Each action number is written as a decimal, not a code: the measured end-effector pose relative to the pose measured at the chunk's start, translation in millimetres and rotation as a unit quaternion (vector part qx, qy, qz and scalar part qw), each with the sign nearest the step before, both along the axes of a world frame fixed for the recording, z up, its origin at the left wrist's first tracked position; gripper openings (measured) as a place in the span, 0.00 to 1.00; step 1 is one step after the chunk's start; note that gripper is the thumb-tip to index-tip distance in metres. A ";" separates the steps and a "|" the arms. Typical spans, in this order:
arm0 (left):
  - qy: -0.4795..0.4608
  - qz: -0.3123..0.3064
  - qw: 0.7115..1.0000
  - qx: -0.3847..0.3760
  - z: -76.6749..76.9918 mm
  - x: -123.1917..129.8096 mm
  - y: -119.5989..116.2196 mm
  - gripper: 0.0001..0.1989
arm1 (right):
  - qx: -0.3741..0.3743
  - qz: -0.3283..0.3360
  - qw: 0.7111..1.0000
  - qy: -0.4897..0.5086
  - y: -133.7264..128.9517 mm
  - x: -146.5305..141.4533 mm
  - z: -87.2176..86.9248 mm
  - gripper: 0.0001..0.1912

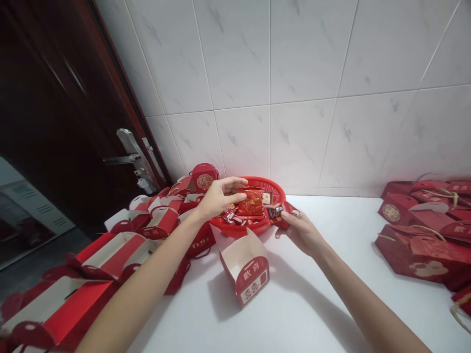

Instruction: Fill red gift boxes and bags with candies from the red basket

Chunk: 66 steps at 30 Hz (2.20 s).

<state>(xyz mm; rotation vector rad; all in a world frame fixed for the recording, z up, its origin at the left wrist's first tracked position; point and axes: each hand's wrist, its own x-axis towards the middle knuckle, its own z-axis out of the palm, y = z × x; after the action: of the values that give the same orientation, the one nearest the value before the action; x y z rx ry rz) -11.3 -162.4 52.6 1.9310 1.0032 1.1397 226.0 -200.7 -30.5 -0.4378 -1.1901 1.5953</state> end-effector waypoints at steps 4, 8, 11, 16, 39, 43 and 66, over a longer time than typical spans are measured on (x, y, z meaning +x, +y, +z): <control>-0.045 -0.018 0.999 0.008 2.8 6.8 -37.4 0.23 | 0.069 -0.009 0.996 -0.060 -15.5 -7.8 34.6 0.18; -0.093 0.023 0.995 0.006 -9.7 3.9 -68.2 0.23 | 0.129 -0.024 0.982 -0.137 -26.1 -15.7 53.8 0.15; -0.081 0.055 0.995 0.008 -26.6 -5.3 -87.6 0.16 | 0.148 -0.029 0.976 -0.154 -30.2 -20.3 59.1 0.14; 0.122 0.125 0.984 -0.017 -51.4 -17.1 -112.8 0.10 | 0.160 -0.006 0.973 -0.169 -30.9 -27.0 56.1 0.14; 0.200 0.009 0.972 -0.121 -68.0 -20.6 -153.5 0.46 | 0.292 0.198 0.733 -0.581 -50.7 -26.1 65.5 0.05; 0.218 0.008 0.971 -0.096 -68.2 -18.9 -157.4 0.47 | 0.288 0.159 0.734 -0.595 -49.1 -29.7 65.6 0.01; 0.215 -0.005 0.975 -0.055 -69.8 -14.3 -162.5 0.46 | 0.314 0.018 0.669 -0.673 -51.7 -41.7 45.4 0.10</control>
<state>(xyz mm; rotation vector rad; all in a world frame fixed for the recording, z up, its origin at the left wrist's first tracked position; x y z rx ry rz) -25.6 -324.8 -17.2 2.1348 1.2485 0.6507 184.3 -252.3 14.9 -1.2016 -2.7167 0.5329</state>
